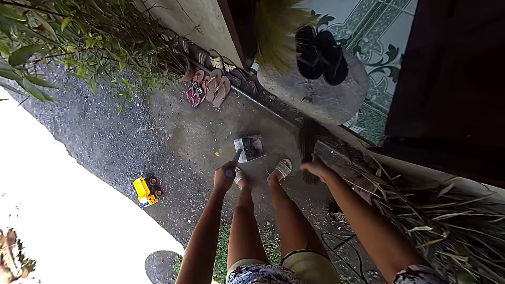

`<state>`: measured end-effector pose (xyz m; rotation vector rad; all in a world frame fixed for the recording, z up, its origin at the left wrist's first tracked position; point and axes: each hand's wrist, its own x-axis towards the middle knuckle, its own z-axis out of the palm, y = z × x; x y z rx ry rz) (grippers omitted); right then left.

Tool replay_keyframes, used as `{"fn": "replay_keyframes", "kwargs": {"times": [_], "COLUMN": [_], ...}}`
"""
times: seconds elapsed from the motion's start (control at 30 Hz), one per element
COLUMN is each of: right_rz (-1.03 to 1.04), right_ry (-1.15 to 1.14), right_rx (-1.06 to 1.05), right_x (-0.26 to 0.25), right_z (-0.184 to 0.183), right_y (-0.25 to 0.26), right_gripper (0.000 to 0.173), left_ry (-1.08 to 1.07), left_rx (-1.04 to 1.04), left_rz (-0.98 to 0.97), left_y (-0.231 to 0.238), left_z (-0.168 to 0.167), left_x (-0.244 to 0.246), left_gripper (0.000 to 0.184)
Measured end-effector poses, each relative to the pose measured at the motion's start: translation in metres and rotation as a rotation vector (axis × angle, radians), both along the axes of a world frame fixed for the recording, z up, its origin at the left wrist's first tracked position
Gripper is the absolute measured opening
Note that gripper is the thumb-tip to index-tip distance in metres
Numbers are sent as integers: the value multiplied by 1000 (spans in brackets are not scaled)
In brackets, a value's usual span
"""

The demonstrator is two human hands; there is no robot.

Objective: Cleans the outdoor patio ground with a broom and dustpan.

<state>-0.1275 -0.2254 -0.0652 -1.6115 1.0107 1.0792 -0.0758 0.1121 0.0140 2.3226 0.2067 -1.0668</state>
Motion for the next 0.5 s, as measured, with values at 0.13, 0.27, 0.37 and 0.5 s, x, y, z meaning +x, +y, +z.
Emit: {"fn": "replay_keyframes", "kwargs": {"times": [0.13, 0.27, 0.37, 0.5], "right_rz": [402, 191, 87, 139], "right_ry": [-2, -78, -108, -81], "right_rx": [15, 17, 0, 37], "right_x": [-59, -77, -67, -32], "right_z": [23, 88, 102, 90], "right_y": [-48, -118, -131, -101], "right_gripper": [105, 95, 88, 87], "left_ry": [15, 20, 15, -5], "left_rx": [2, -8, -16, -17], "left_rz": [9, 6, 9, 30], "left_y": [-1, 2, 2, -1], "left_z": [-1, 0, -1, -2], "left_x": [1, 4, 4, 1], "left_gripper": [36, 36, 36, 35]}}
